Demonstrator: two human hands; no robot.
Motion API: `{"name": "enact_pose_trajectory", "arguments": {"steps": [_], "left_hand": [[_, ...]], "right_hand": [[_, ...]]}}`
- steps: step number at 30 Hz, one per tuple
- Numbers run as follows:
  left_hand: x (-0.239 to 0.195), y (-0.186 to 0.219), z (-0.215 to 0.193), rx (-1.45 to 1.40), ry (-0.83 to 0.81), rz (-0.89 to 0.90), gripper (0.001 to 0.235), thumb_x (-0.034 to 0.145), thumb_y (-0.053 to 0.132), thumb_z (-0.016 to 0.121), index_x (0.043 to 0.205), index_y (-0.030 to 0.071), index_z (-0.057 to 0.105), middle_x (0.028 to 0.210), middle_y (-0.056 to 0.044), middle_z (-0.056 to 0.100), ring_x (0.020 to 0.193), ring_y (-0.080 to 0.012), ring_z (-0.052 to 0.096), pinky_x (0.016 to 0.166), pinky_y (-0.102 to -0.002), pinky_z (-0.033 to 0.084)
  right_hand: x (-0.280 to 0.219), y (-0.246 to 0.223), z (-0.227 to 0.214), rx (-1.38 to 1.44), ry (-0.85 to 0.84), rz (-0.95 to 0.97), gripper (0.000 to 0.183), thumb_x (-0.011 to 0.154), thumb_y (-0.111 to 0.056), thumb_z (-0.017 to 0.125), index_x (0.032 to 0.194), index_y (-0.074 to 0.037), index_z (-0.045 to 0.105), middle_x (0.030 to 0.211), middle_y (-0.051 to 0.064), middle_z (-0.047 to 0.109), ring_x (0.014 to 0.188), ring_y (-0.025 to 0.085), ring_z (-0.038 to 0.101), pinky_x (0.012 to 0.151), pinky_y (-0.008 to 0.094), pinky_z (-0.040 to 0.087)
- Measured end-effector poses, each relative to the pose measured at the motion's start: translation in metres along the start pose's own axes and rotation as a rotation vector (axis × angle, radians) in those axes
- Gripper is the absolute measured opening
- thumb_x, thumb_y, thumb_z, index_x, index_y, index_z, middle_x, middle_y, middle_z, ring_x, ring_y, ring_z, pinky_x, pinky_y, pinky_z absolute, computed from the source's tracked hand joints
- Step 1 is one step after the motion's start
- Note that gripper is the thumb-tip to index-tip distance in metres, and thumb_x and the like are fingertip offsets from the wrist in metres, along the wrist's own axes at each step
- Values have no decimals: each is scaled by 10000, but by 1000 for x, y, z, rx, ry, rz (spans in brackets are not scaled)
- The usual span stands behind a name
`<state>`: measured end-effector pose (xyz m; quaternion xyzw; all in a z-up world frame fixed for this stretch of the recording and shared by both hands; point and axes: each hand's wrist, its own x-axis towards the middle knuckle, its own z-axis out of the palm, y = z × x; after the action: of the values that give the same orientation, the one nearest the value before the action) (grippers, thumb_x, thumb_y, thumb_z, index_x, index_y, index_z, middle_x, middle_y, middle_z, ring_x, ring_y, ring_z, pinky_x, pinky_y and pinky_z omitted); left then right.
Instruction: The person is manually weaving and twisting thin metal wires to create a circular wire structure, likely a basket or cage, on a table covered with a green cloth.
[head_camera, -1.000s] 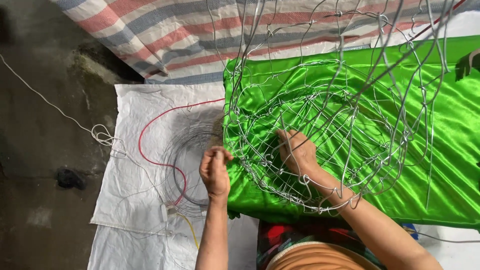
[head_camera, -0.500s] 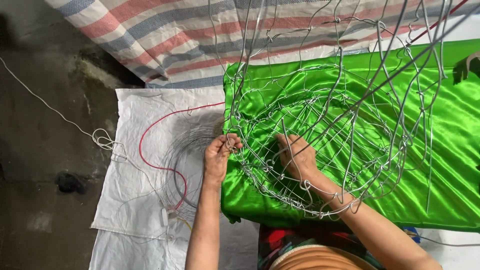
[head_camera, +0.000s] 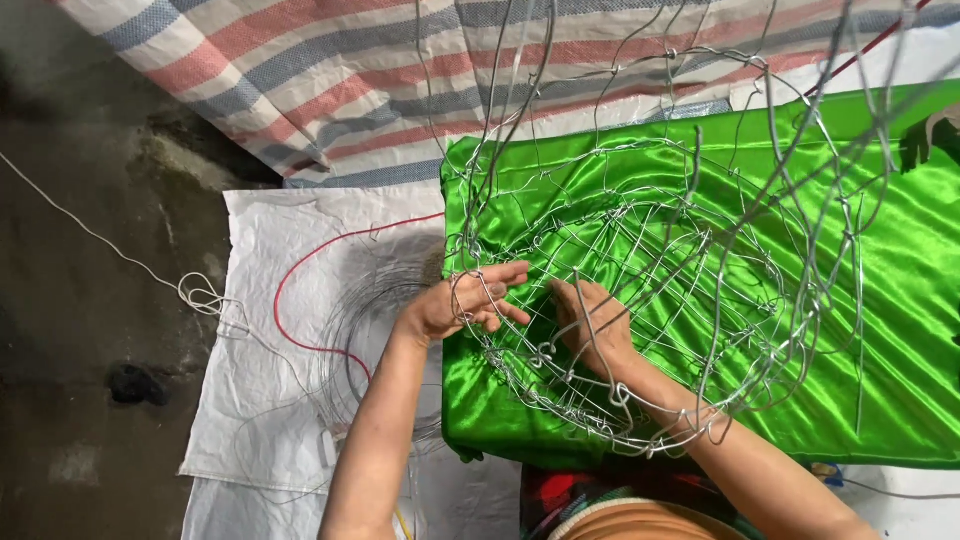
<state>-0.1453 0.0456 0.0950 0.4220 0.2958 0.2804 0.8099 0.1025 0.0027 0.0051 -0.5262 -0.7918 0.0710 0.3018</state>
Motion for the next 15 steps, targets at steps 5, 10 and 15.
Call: {"name": "enact_pose_trajectory", "arguments": {"steps": [5, 10, 15], "left_hand": [[29, -10, -4, 21, 21, -185, 616, 1032, 260, 638, 1533, -14, 406, 1491, -373, 411, 911, -412, 753, 501, -193, 613], [47, -38, -25, 32, 42, -222, 603, 1042, 225, 637, 1525, -18, 371, 1369, -365, 493, 864, -406, 760, 488, -198, 617], [45, -39, -25, 68, 78, -282, 655, 1043, 172, 629, 1571, 6, 279, 1276, -339, 585, 802, -386, 766, 453, -203, 618]], "right_hand": [[4, -5, -5, 45, 56, 11, 151, 925, -202, 636, 1067, -233, 673, 688, 10, 554, 669, 260, 669, 547, 343, 551], [-1, -2, -1, 50, 45, 45, 188, 957, -189, 565, 1083, -252, 691, 681, -1, 538, 653, 245, 648, 547, 332, 533], [0, -2, -4, 57, 5, 58, 215, 927, -175, 609, 1110, -259, 684, 701, 23, 548, 678, 269, 648, 562, 366, 534]]}}
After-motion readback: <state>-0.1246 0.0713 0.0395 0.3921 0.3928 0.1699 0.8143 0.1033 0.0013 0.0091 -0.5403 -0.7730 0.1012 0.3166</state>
